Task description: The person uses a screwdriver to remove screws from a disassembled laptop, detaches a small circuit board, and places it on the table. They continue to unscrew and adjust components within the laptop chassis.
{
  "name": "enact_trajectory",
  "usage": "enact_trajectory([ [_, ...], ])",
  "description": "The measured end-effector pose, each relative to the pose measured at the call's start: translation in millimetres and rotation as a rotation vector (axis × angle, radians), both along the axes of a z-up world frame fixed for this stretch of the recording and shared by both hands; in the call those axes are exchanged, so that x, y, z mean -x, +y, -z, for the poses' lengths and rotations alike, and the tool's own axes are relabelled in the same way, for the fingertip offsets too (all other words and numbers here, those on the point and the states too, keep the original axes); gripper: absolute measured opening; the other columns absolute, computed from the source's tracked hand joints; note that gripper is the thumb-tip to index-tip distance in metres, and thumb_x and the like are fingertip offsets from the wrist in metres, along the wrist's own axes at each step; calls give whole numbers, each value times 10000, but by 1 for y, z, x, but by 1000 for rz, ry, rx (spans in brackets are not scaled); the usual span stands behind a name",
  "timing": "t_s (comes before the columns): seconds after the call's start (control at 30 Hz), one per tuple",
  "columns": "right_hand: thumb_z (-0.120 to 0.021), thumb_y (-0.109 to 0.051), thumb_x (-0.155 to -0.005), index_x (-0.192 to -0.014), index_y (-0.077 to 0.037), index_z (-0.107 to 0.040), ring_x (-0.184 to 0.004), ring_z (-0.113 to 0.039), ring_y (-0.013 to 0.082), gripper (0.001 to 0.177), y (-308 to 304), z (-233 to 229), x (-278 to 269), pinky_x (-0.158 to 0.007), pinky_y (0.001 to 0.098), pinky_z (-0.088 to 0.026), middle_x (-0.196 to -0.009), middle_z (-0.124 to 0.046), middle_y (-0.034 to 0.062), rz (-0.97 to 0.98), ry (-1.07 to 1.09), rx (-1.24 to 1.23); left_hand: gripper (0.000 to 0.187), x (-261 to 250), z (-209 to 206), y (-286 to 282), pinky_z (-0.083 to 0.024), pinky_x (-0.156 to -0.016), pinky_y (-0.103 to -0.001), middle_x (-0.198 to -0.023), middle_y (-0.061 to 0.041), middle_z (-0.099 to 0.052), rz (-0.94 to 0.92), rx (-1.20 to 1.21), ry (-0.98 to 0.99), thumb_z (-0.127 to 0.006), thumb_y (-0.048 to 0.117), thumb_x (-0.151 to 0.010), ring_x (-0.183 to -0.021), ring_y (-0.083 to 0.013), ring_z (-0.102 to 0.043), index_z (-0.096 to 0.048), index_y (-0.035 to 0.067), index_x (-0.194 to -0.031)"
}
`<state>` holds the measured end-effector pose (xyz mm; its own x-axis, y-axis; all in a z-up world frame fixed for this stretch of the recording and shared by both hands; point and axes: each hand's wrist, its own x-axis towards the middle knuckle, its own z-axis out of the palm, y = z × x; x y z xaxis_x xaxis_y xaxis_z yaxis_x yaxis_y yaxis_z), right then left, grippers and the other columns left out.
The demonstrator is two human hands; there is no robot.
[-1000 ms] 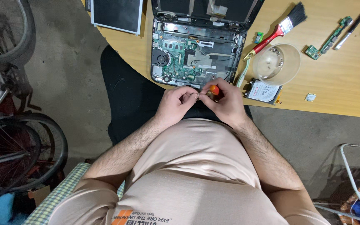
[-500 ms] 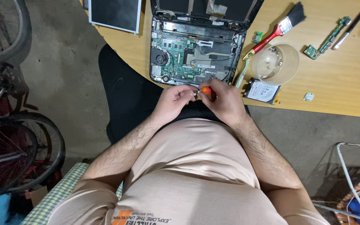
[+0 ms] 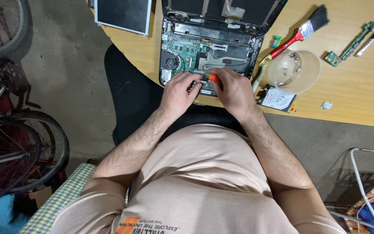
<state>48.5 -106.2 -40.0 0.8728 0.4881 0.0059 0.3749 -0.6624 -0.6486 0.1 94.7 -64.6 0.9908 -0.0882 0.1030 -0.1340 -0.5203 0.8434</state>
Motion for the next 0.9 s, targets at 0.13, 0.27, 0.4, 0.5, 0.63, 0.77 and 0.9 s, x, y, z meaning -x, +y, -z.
enact_trajectory([
  [0.13,-784,-118,-931,-1113,-160,-733,-806,-731,359,194,1,4,-3,-671,467,-592,-853,-704,89,2,61,-26,259,1,-1,0,-563,-677,-410,-901,-56,-736,-30,50,60,-779,32,-860,-709,-256,-673,-726,79,-1109],
  [0.27,-758,-142,-949,-1079,-201,-732,-769,-733,297,145,2,9,-3,-662,407,-599,-824,-674,19,-17,-27,61,175,3,7,1,-590,-734,-385,-916,-46,-711,7,-136,-24,-741,74,-909,-828,-271,-718,-723,100,-1081],
  [0.4,-761,-130,-931,-1031,-183,-726,-765,-723,313,118,1,13,-3,-666,421,-598,-827,-656,43,-48,-67,129,179,0,-5,2,-595,-763,-395,-931,-68,-688,68,-216,-40,-775,108,-893,-872,-278,-713,-726,75,-1062],
  [0.5,-779,-81,-871,-1016,-194,-748,-778,-730,309,186,1,10,-4,-683,419,-605,-863,-654,32,-97,-93,139,120,0,-6,2,-600,-763,-413,-934,-82,-663,72,-241,-35,-743,68,-901,-879,-299,-705,-724,55,-1018],
  [0.63,-786,-73,-876,-978,-197,-768,-781,-736,296,162,5,5,-4,-685,403,-608,-895,-655,15,-86,-56,153,115,1,7,2,-602,-765,-398,-921,-62,-644,44,-243,-17,-745,69,-894,-872,-290,-711,-726,65,-1008],
  [0.77,-767,-79,-902,-965,-177,-761,-763,-718,354,116,5,5,-5,-657,461,-611,-892,-631,39,-78,-8,125,109,0,7,2,-600,-778,-397,-930,-58,-628,48,-233,-16,-736,75,-903,-886,-288,-707,-718,74,-1011],
  [0.9,-769,-136,-923,-959,-201,-758,-757,-700,399,75,1,15,-7,-645,529,-603,-873,-611,55,-80,52,119,123,1,10,2,-600,-784,-414,-933,-68,-617,49,-223,-9,-747,59,-888,-894,-302,-702,-713,65,-1006],
])
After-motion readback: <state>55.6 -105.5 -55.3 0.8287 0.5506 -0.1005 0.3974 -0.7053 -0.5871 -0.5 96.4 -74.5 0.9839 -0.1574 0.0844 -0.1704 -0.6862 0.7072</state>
